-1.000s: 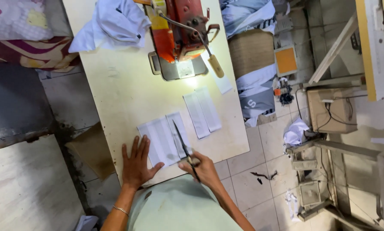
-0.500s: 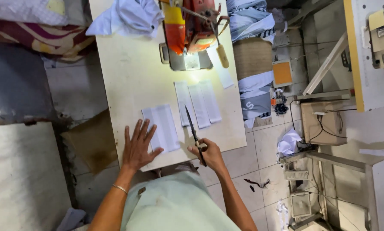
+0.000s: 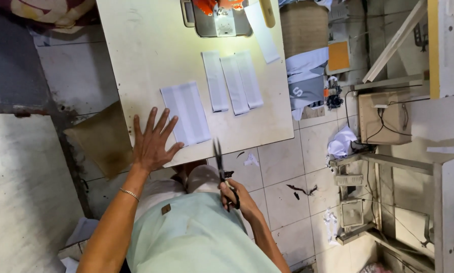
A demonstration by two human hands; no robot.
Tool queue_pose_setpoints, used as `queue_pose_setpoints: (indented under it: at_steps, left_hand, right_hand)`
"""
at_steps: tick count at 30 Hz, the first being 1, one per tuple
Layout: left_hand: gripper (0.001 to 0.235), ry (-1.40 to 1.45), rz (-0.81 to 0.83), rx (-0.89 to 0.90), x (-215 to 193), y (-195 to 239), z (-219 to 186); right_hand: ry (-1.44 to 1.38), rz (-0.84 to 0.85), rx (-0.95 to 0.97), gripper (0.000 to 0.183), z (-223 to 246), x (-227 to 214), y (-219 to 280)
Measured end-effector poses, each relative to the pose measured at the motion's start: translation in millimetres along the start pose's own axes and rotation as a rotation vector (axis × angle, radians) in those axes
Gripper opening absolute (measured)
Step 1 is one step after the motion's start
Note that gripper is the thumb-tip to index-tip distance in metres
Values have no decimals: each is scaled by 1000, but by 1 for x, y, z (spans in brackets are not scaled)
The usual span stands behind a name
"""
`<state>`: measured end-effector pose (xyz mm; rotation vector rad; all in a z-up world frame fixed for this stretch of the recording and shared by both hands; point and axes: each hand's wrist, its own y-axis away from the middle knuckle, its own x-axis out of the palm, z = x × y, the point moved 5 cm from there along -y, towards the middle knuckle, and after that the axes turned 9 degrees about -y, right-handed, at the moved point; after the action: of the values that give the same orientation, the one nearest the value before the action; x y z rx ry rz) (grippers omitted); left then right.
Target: Cutting rectangular strips of striped fabric using scissors on a workbench in a sewing facility.
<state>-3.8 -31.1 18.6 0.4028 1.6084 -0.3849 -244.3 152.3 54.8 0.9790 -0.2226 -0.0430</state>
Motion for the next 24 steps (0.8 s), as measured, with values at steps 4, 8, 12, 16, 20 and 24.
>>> queue_pose_setpoints:
  at_steps: [4, 8, 12, 16, 20, 24]
  left_hand:
    - [79, 23, -5, 0, -4, 0, -1]
    - [80, 8, 68, -1, -5, -1, 0]
    - [80, 13, 63, 1, -6, -2, -1]
    - [80, -12, 58, 8, -4, 0, -1]
    - [80, 13, 12, 10, -3, -2, -1]
    - [79, 18, -35, 12, -4, -1, -1]
  right_hand:
    - [60, 120, 76, 47, 4, 25, -5]
    - [468, -60, -97, 82, 18, 39, -16]
    - [555, -176, -215, 87, 18, 44, -23]
    - [547, -192, -251, 76, 24, 48, -24]
    - [514, -218, -257, 67, 13, 43, -34]
    - [504, -229, -286, 64, 9, 40, -41]
